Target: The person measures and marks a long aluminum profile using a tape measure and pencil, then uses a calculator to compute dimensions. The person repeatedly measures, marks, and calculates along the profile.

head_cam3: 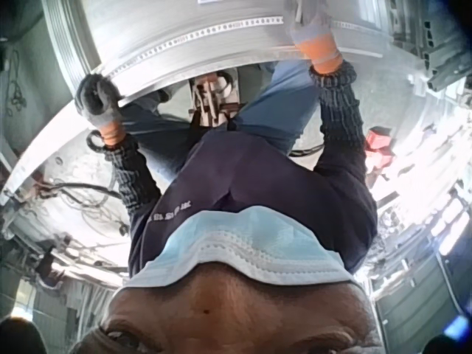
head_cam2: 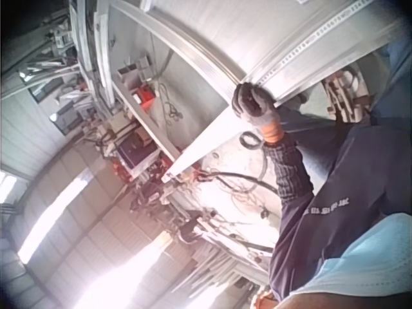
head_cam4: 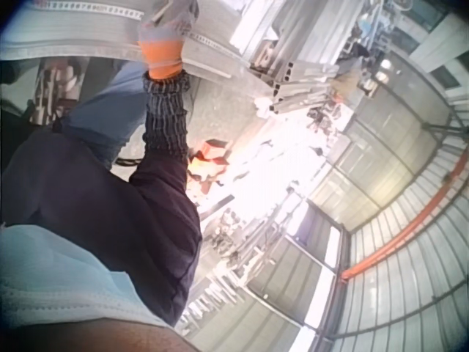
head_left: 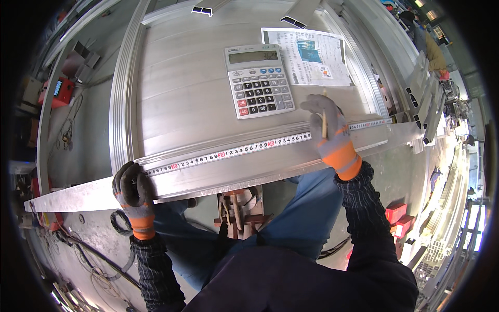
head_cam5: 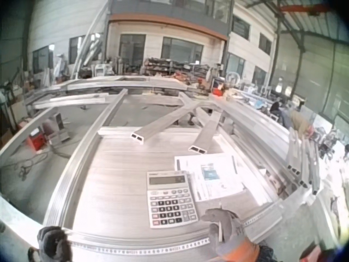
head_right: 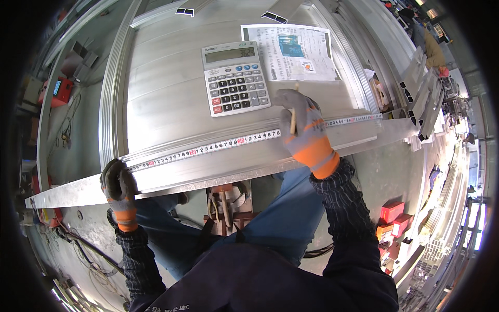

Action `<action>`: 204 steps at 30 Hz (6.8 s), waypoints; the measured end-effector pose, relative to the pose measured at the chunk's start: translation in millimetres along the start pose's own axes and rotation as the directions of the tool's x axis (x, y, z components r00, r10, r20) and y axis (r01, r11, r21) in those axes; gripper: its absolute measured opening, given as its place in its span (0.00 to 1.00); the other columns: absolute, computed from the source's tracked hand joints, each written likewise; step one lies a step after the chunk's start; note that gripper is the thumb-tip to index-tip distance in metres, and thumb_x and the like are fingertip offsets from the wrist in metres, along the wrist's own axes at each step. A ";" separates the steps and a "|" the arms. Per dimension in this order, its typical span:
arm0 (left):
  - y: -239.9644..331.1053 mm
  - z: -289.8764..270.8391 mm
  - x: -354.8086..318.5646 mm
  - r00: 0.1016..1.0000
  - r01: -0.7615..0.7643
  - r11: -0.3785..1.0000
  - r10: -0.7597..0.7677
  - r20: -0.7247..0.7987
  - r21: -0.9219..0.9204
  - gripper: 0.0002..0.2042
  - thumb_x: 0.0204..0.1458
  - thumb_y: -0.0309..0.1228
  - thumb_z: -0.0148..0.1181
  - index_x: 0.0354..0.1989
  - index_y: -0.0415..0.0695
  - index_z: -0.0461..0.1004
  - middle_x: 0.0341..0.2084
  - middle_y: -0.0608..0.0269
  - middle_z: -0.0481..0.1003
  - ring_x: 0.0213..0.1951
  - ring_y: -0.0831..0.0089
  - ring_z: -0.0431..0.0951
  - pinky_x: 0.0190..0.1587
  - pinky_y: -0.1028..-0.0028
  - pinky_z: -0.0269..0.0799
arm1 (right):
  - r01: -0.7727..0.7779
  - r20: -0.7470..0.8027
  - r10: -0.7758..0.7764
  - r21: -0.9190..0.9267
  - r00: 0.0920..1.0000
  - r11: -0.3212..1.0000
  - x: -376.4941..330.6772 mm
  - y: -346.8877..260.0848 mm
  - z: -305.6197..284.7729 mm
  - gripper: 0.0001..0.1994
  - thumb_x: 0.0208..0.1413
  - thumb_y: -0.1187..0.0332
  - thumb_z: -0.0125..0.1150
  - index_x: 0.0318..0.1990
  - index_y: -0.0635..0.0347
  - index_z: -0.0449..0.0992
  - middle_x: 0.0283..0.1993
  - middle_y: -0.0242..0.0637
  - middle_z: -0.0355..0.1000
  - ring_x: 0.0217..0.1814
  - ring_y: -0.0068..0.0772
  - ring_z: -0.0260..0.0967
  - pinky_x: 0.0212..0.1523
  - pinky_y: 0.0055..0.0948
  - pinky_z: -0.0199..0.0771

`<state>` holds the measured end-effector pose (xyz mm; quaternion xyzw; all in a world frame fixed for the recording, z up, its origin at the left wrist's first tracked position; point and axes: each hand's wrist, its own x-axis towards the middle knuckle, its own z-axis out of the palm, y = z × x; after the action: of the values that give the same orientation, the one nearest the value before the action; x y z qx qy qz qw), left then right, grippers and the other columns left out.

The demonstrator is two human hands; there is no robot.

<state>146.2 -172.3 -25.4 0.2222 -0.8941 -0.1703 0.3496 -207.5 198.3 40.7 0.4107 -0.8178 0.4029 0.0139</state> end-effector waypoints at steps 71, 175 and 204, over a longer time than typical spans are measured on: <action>223.3 129.9 46.3 0.949 -0.182 0.970 0.216 0.231 -0.161 0.07 0.62 0.28 0.73 0.48 0.46 0.87 0.48 0.55 0.88 0.51 0.48 0.86 0.59 0.51 0.81 | 0.280 -0.092 -0.278 0.009 0.956 0.960 -83.2 11.8 -41.8 0.21 0.68 0.74 0.59 0.66 0.71 0.78 0.53 0.54 0.85 0.56 0.59 0.84 0.65 0.48 0.84; 233.1 130.0 49.1 0.962 -0.157 0.969 0.194 0.193 -0.193 0.07 0.59 0.24 0.74 0.45 0.45 0.86 0.45 0.55 0.87 0.49 0.47 0.85 0.56 0.51 0.81 | 0.155 -0.196 -0.252 -0.406 0.948 0.901 -50.3 79.0 -76.1 0.18 0.65 0.74 0.70 0.61 0.59 0.81 0.57 0.50 0.84 0.61 0.64 0.80 0.70 0.61 0.76; 226.0 132.4 46.3 0.945 -0.200 0.968 0.231 0.231 -0.148 0.12 0.56 0.23 0.73 0.49 0.43 0.86 0.49 0.52 0.88 0.53 0.45 0.86 0.60 0.51 0.81 | 0.167 -0.582 -0.150 -0.025 0.799 0.986 -112.9 191.9 -126.9 0.15 0.81 0.72 0.55 0.68 0.67 0.77 0.67 0.46 0.78 0.60 0.39 0.82 0.61 0.38 0.86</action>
<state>-40.0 14.2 11.7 0.0783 -0.9372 -0.2121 0.2654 -302.8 422.8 -37.8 0.3351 -0.7313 0.5179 0.2910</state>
